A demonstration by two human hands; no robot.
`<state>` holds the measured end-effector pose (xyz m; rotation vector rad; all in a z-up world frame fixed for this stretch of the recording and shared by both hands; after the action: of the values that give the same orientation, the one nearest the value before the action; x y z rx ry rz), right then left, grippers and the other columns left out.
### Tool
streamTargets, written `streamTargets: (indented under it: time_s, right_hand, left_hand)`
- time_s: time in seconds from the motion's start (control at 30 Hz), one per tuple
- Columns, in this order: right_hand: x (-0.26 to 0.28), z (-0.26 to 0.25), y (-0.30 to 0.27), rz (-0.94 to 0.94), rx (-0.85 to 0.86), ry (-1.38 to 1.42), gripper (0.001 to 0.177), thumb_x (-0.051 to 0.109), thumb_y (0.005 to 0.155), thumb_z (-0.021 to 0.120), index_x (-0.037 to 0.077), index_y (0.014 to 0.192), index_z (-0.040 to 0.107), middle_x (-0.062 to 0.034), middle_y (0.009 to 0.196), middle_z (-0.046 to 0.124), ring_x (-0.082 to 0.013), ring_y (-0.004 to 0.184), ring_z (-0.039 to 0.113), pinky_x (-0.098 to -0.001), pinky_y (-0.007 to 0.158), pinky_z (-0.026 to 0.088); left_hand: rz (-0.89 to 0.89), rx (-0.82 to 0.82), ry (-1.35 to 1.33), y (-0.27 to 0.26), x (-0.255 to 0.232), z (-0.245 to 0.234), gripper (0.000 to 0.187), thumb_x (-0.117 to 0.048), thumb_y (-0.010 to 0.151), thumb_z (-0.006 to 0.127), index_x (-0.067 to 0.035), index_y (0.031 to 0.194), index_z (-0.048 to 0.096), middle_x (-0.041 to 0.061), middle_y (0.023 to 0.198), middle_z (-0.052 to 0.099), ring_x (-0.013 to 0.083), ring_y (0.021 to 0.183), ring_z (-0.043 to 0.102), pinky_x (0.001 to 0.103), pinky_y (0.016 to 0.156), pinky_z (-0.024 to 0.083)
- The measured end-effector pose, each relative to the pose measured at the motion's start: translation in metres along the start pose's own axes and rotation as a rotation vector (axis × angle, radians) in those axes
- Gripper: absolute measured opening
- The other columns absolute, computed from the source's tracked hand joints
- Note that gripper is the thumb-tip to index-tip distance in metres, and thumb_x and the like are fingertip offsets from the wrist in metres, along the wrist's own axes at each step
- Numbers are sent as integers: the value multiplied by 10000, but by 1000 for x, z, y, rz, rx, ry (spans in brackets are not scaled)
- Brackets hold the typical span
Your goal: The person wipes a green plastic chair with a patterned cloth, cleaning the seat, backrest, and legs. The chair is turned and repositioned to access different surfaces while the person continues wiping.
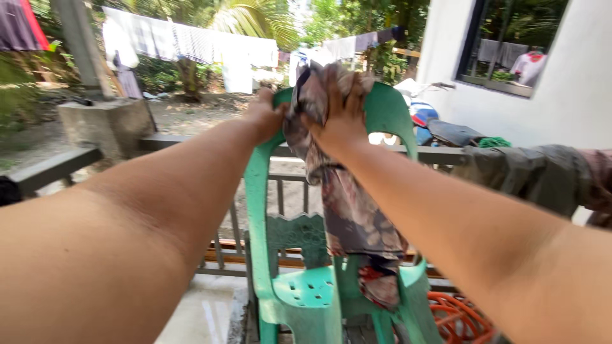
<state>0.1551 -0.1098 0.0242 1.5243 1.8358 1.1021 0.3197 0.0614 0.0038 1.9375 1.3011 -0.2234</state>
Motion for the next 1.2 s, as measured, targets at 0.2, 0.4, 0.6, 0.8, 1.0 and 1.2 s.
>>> streamTargets:
  time_s: [0.2, 0.4, 0.6, 0.8, 1.0, 1.2]
  right_hand:
    - [55, 12, -34, -109, 298, -169, 911, 497, 915, 622, 252, 1629, 111, -214, 1691, -64, -492, 1526, -10, -627, 1199, 114]
    - [-33, 3, -13, 129, 331, -140, 790, 439, 966, 588, 311, 1624, 169, -130, 1698, -11, -391, 1570, -89, -626, 1220, 67]
    - [-94, -33, -17, 260, -157, 260, 661, 339, 925, 601, 122, 1530, 450, -220, 1512, 449, -441, 1398, 395, -492, 1174, 355]
    - [-2, 17, -23, 76, 166, 93, 536, 439, 903, 658, 314, 1422, 617, -227, 1525, 424, -420, 1390, 455, -533, 1161, 399]
    - [39, 26, -26, -444, -71, -79, 879, 428, 766, 807, 61, 1466, 423, -368, 1443, 370, -534, 1332, 328, -647, 1132, 225]
    - [-93, -63, -13, 75, -296, 32, 620, 255, 893, 792, 94, 1419, 507, -314, 1446, 416, -529, 1338, 359, -638, 1106, 298]
  left_hand:
    - [531, 500, 1375, 32, 20, 81, 397, -141, 913, 679, -104, 1308, 670, 166, 1336, 686, 381, 1234, 691, 439, 1053, 546]
    - [-11, 205, 185, 5, -2, 12, 449, -342, 1020, 536, -124, 1402, 443, 233, 1297, 645, 404, 1202, 650, 509, 1023, 478]
    - [-21, 168, 131, -52, -27, -40, 488, -408, 1033, 533, -147, 1417, 382, 252, 1324, 600, 435, 1256, 553, 549, 1036, 400]
    - [-133, 120, -15, -59, -15, -40, 499, -406, 1031, 519, -94, 1405, 410, 250, 1269, 633, 405, 1201, 623, 498, 999, 466]
    - [-89, 102, -54, -58, -7, -39, 534, -466, 1042, 467, -74, 1402, 426, 269, 1264, 623, 431, 1191, 610, 514, 997, 460]
    - [8, 84, -180, -37, -27, -20, 586, -526, 1053, 416, -55, 1400, 441, 287, 1259, 612, 457, 1182, 598, 530, 994, 453]
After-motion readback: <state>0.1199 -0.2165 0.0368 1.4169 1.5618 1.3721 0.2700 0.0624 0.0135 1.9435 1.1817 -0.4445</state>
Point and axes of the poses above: each hand's wrist, its own y-axis towards the middle knuckle, its own z-axis out of the palm, x = y × z, the point moved 10 cm from there along y, towards the middle knuckle
